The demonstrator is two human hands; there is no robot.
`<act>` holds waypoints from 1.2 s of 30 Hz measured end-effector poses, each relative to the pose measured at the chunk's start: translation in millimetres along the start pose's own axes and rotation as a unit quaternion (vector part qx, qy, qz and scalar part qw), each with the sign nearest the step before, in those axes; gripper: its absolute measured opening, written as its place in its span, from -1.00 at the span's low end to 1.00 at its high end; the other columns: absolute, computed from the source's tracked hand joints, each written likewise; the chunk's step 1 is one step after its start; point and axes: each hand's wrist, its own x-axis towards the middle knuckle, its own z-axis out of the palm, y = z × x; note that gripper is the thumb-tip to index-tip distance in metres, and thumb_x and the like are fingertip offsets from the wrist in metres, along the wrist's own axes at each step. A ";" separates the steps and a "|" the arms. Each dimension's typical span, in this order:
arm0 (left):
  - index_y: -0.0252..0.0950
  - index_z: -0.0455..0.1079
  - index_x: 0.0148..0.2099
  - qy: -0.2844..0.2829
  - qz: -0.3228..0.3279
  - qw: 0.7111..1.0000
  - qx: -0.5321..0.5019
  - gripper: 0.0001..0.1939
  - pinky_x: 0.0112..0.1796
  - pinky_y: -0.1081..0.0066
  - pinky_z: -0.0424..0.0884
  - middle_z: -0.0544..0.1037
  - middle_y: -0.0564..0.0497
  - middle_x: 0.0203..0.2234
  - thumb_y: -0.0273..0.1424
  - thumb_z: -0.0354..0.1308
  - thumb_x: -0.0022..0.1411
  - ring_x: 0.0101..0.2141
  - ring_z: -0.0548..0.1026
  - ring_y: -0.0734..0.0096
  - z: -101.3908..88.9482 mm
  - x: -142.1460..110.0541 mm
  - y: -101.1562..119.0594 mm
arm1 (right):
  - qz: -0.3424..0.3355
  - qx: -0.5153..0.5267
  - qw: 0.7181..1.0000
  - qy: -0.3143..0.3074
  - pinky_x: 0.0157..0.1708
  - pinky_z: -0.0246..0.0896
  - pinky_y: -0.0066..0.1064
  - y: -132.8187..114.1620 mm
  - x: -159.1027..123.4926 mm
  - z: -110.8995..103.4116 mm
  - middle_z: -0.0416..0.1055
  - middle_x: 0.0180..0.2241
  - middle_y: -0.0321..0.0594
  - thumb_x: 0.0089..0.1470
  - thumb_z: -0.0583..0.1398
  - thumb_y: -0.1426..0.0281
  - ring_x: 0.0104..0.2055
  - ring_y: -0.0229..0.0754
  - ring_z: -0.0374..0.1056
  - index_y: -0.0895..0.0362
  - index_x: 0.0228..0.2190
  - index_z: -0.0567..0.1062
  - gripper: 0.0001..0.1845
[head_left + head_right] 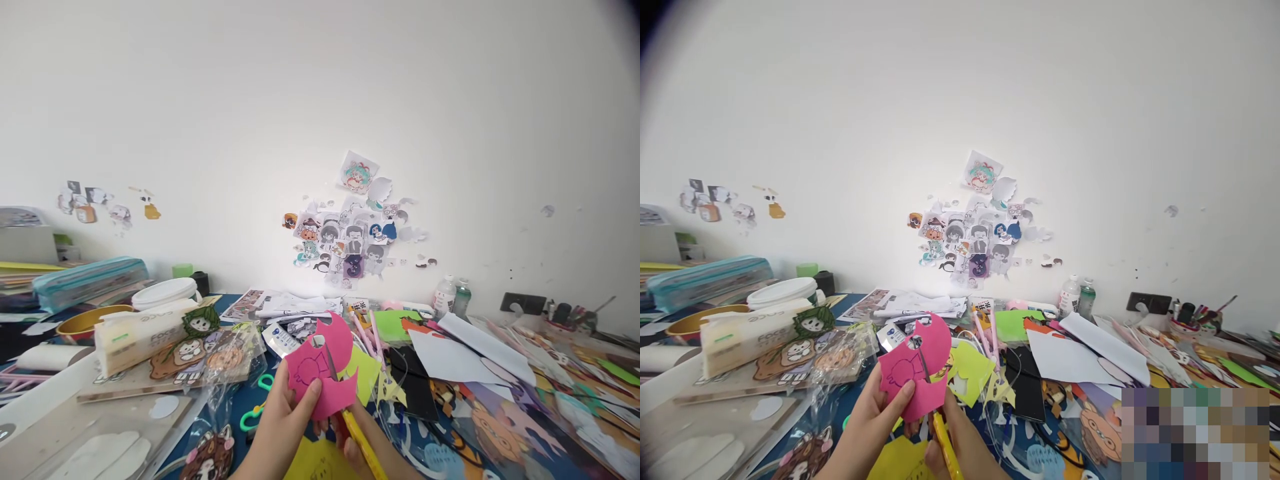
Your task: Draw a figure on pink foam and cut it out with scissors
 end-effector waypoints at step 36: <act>-0.27 0.05 0.00 -0.035 -0.039 0.999 0.008 -0.39 -0.66 0.49 0.33 0.41 0.15 -0.58 -0.12 0.17 -0.02 -0.70 0.34 0.54 -4.3 -0.1 -0.4 | -0.050 0.041 0.998 -0.004 -0.40 0.14 -0.37 -16.7 7.2 3.7 0.28 -0.39 -0.15 -0.04 0.02 -0.11 -0.35 -0.15 0.21 0.15 -0.15 0.33 -0.36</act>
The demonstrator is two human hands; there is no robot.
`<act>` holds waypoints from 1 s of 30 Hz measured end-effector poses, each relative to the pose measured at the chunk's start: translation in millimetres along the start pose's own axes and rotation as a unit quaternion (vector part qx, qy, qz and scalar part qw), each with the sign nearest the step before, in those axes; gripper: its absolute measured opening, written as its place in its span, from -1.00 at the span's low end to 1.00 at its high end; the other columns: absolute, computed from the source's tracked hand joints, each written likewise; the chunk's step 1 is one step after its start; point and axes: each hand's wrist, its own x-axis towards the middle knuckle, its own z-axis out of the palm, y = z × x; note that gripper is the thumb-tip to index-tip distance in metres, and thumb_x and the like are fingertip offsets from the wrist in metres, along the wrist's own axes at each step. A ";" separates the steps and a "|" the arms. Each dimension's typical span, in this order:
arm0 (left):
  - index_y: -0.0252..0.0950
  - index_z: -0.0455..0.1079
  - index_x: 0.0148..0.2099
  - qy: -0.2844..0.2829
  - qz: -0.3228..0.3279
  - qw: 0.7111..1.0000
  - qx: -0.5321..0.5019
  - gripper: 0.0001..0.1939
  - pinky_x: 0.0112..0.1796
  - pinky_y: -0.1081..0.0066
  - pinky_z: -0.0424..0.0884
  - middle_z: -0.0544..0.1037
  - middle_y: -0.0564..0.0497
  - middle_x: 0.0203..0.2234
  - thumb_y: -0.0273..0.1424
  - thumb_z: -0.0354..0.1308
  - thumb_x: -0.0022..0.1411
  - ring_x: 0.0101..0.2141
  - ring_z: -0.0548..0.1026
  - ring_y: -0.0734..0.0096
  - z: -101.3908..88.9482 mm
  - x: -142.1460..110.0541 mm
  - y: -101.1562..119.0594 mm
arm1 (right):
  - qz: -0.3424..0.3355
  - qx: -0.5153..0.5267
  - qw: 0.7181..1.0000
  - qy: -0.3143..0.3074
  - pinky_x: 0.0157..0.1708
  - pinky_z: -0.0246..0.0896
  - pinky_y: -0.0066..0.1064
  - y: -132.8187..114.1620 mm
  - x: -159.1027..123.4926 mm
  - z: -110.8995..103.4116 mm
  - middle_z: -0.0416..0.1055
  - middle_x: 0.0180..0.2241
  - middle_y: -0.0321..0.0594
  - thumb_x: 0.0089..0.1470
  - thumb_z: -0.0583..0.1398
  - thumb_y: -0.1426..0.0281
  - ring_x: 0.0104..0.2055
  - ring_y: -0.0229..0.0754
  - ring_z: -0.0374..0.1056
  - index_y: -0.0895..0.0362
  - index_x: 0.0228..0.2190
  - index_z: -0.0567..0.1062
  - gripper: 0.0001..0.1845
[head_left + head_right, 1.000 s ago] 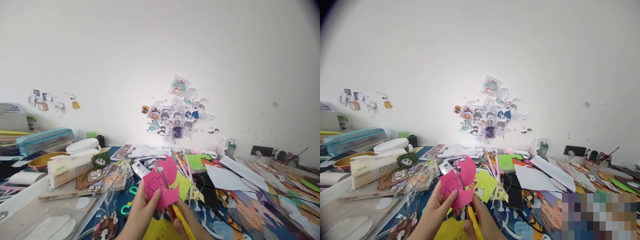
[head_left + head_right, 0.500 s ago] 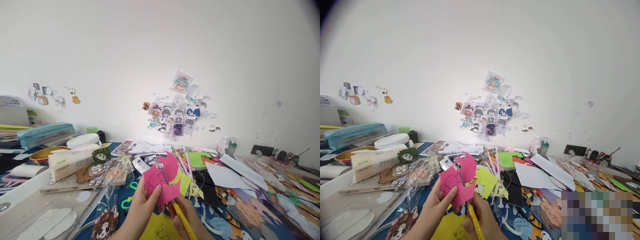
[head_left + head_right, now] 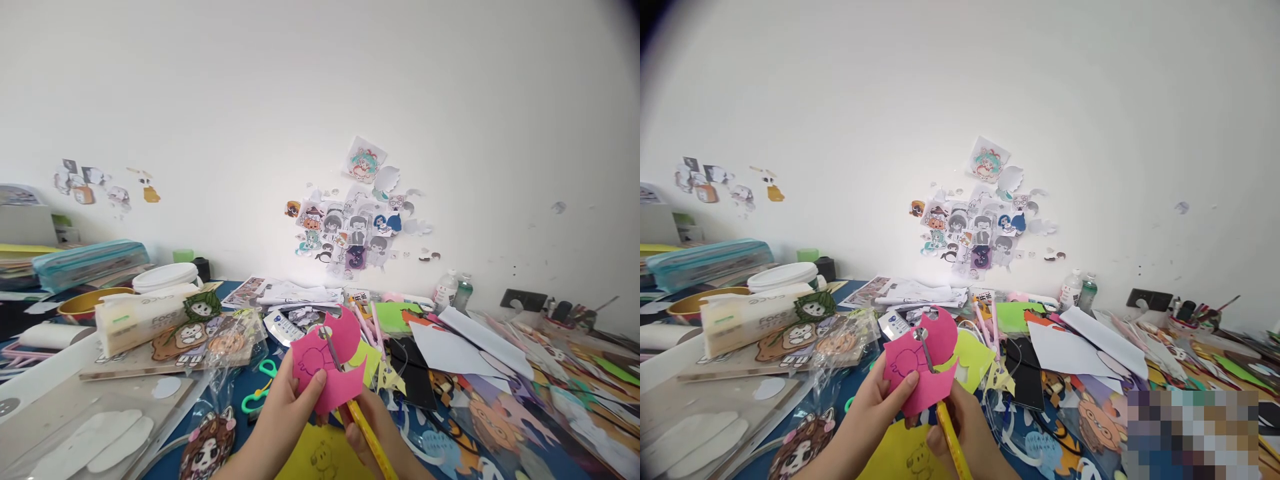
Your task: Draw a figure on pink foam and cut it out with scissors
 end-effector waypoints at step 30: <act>-0.32 0.21 -0.31 -0.111 -0.047 0.992 -0.040 -0.53 -0.67 0.56 0.23 0.48 0.05 -0.67 -0.03 0.18 -0.07 -0.77 0.30 0.61 4.7 1.3 -1.9 | 0.028 0.003 0.999 0.016 -0.39 0.22 -0.26 4.8 -2.6 -4.3 0.36 -0.41 -0.14 -0.06 0.04 -0.12 -0.48 -0.15 0.32 0.13 -0.06 0.23 -0.30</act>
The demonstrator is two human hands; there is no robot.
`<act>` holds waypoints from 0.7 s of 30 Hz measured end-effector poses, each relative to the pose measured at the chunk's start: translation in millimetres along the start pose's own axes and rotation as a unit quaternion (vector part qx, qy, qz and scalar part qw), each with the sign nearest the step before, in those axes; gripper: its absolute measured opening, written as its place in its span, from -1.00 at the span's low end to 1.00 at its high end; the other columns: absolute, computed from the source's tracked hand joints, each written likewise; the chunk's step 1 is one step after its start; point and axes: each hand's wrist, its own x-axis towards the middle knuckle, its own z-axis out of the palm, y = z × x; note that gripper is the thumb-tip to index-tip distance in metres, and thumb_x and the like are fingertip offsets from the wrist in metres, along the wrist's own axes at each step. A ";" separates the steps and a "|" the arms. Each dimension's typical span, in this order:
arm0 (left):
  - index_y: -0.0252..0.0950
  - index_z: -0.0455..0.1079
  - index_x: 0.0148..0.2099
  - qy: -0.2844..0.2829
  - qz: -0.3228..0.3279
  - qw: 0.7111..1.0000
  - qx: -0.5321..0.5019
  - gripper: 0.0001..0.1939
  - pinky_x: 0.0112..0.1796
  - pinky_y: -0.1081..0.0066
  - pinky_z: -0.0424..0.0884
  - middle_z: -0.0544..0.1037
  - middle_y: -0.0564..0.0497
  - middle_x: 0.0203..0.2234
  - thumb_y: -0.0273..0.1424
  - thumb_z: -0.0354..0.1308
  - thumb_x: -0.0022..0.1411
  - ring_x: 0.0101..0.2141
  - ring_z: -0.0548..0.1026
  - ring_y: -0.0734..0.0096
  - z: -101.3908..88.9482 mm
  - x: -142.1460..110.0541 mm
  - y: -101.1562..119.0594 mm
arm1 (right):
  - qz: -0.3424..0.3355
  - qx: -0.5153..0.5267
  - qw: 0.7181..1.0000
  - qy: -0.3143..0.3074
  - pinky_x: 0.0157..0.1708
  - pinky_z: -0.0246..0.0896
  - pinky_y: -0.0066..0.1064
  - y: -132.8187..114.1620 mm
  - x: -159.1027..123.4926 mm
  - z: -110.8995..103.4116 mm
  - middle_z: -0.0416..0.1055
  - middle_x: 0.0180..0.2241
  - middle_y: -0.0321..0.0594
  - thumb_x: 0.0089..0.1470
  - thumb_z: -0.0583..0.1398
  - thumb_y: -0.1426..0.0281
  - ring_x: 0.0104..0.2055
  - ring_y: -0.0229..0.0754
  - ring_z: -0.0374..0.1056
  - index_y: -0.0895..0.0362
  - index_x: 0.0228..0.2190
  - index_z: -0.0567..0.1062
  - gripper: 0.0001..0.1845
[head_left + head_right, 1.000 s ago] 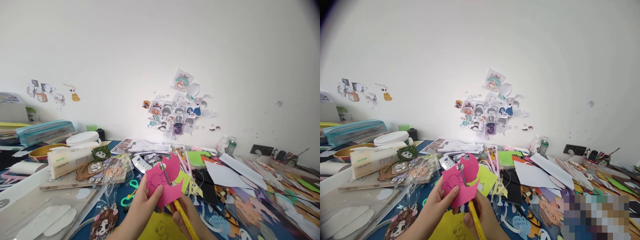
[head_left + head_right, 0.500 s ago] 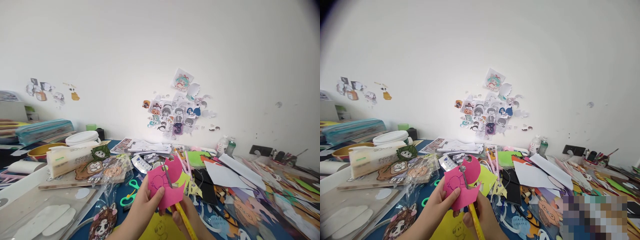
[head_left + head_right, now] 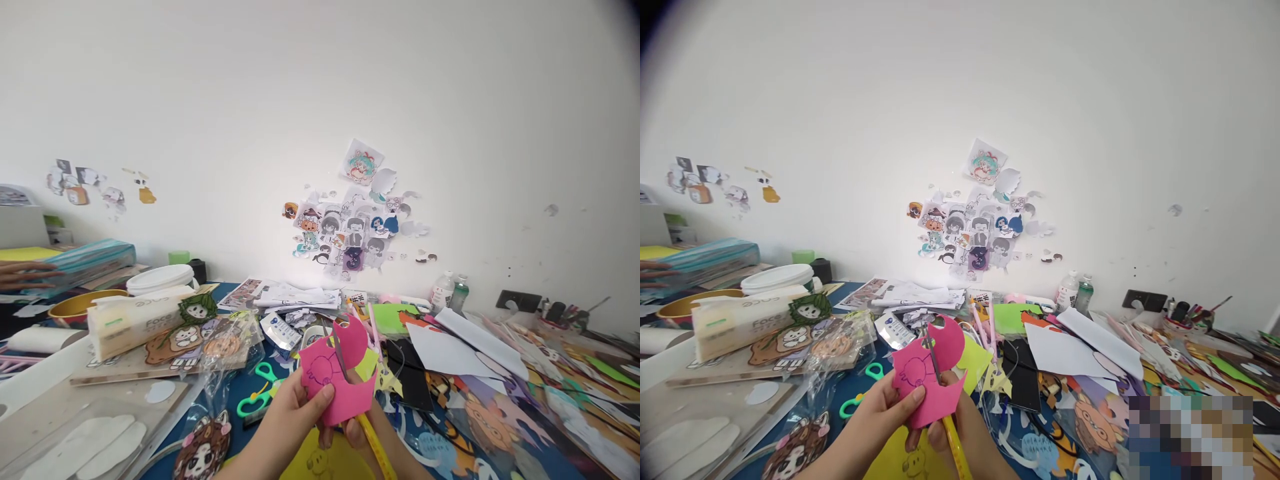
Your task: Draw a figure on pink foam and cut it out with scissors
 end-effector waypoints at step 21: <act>-0.30 0.25 -0.27 0.021 -0.044 0.996 0.074 -0.63 -0.73 0.62 0.04 0.35 0.18 -0.75 -0.15 0.18 -0.02 -0.80 0.17 0.69 -2.8 -5.3 10.4 | -0.012 -0.032 0.999 -0.022 -0.13 0.13 -0.14 -11.9 4.3 -4.7 0.35 -0.26 -0.03 -0.09 0.09 -0.11 -0.16 0.05 0.26 0.14 0.05 0.19 -0.21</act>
